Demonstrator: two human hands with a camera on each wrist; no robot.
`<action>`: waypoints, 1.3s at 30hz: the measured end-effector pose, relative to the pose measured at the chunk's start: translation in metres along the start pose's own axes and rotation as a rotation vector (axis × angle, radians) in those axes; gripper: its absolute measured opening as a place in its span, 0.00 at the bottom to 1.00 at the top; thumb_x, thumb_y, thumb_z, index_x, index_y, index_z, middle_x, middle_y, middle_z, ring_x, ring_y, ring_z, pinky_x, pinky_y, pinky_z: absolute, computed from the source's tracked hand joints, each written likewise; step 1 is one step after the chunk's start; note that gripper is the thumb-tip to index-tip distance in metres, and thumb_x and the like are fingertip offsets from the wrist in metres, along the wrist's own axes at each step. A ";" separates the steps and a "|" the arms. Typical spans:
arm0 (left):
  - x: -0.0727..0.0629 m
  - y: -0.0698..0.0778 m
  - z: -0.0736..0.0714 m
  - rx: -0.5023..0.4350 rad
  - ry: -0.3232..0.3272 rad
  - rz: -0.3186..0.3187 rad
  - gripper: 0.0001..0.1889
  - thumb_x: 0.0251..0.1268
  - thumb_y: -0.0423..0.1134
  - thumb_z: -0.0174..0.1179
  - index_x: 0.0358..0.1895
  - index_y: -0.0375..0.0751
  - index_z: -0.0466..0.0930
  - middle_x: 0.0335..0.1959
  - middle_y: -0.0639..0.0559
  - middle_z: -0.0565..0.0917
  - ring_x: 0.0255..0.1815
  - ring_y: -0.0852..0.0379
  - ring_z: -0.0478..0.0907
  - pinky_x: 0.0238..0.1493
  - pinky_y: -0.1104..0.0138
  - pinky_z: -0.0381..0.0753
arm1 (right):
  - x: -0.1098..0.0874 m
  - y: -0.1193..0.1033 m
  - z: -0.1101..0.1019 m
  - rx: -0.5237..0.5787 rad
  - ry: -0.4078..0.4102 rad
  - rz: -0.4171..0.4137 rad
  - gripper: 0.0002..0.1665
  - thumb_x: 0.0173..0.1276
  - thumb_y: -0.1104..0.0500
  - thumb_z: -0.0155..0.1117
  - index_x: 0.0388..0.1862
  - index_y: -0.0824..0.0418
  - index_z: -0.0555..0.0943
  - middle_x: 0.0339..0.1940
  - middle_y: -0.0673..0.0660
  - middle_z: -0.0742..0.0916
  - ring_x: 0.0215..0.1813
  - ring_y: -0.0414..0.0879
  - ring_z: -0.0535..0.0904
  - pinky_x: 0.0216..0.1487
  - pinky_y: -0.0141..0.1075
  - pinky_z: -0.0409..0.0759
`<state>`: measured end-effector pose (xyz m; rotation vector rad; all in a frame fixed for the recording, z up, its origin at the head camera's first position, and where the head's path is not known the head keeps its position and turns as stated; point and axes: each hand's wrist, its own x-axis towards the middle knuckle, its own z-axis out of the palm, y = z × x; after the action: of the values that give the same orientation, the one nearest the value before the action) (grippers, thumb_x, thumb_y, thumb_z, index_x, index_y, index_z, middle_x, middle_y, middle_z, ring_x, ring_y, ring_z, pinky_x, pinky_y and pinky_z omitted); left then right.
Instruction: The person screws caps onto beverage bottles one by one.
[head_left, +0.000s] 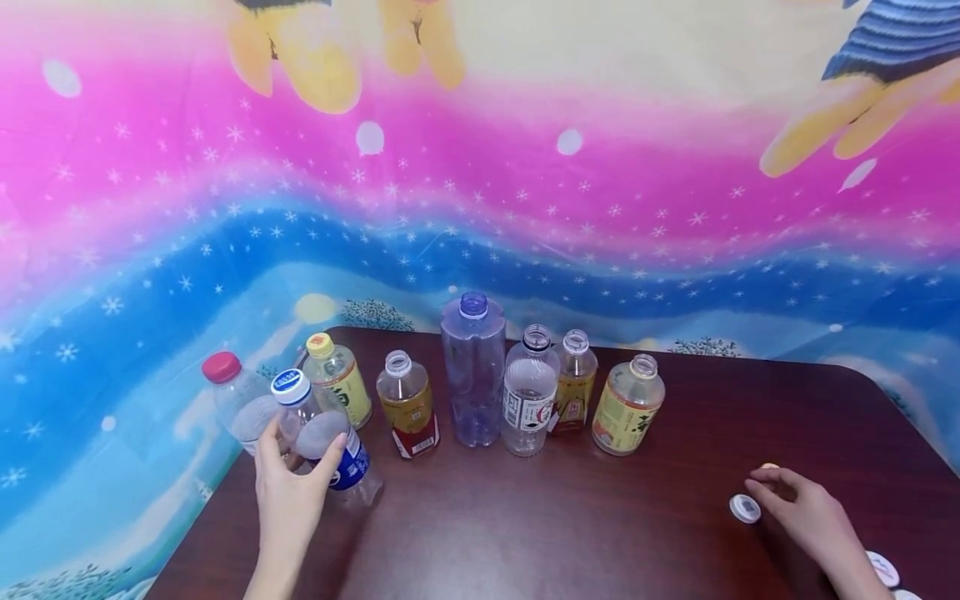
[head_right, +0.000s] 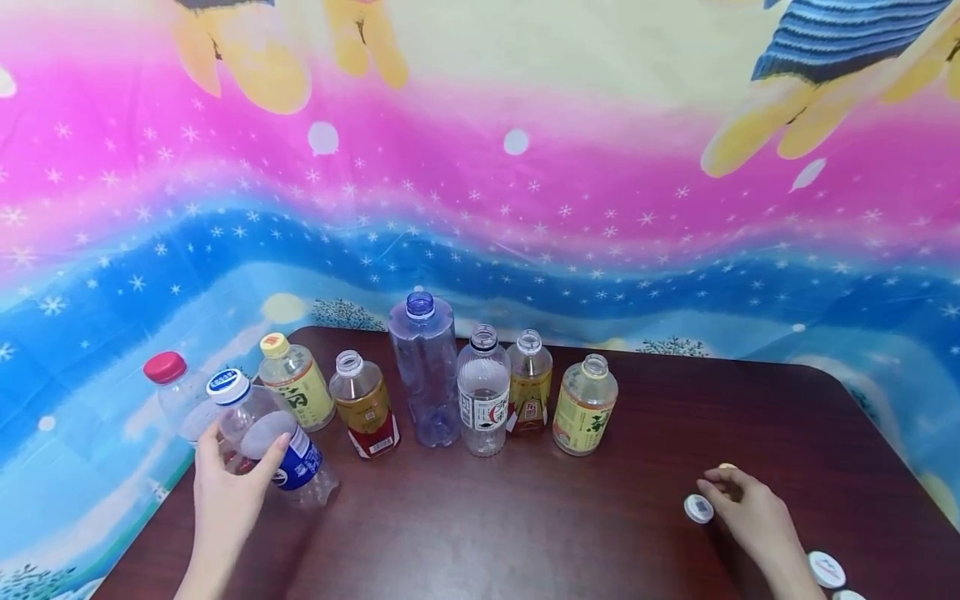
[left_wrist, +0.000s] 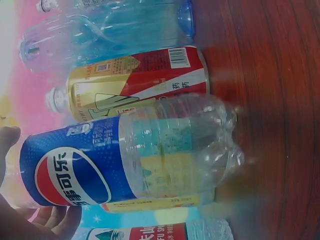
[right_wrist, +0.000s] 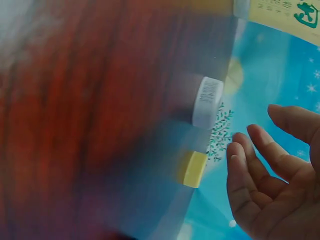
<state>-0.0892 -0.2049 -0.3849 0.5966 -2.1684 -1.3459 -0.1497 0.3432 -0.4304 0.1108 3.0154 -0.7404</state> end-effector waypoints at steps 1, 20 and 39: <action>0.001 0.000 0.000 0.000 0.003 0.002 0.44 0.58 0.44 0.66 0.73 0.36 0.50 0.63 0.30 0.64 0.57 0.30 0.71 0.56 0.41 0.73 | 0.000 0.001 0.001 -0.006 -0.008 -0.007 0.23 0.69 0.50 0.58 0.48 0.70 0.80 0.46 0.72 0.84 0.49 0.69 0.79 0.42 0.53 0.75; 0.017 -0.001 0.008 0.029 0.041 0.086 0.46 0.56 0.43 0.68 0.72 0.32 0.50 0.61 0.29 0.62 0.63 0.29 0.65 0.60 0.38 0.67 | 0.000 0.006 0.011 -0.038 -0.147 -0.037 0.29 0.57 0.51 0.70 0.48 0.73 0.78 0.37 0.63 0.87 0.35 0.45 0.84 0.39 0.45 0.77; 0.021 -0.004 0.010 0.006 0.040 0.081 0.47 0.58 0.43 0.67 0.74 0.35 0.46 0.66 0.30 0.59 0.64 0.29 0.65 0.62 0.40 0.67 | -0.001 0.007 0.012 -0.038 -0.129 -0.078 0.22 0.54 0.56 0.72 0.44 0.69 0.81 0.34 0.59 0.88 0.30 0.27 0.76 0.34 0.32 0.72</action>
<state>-0.1117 -0.2124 -0.3883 0.5277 -2.1417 -1.2755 -0.1484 0.3435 -0.4438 -0.0543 2.9229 -0.6683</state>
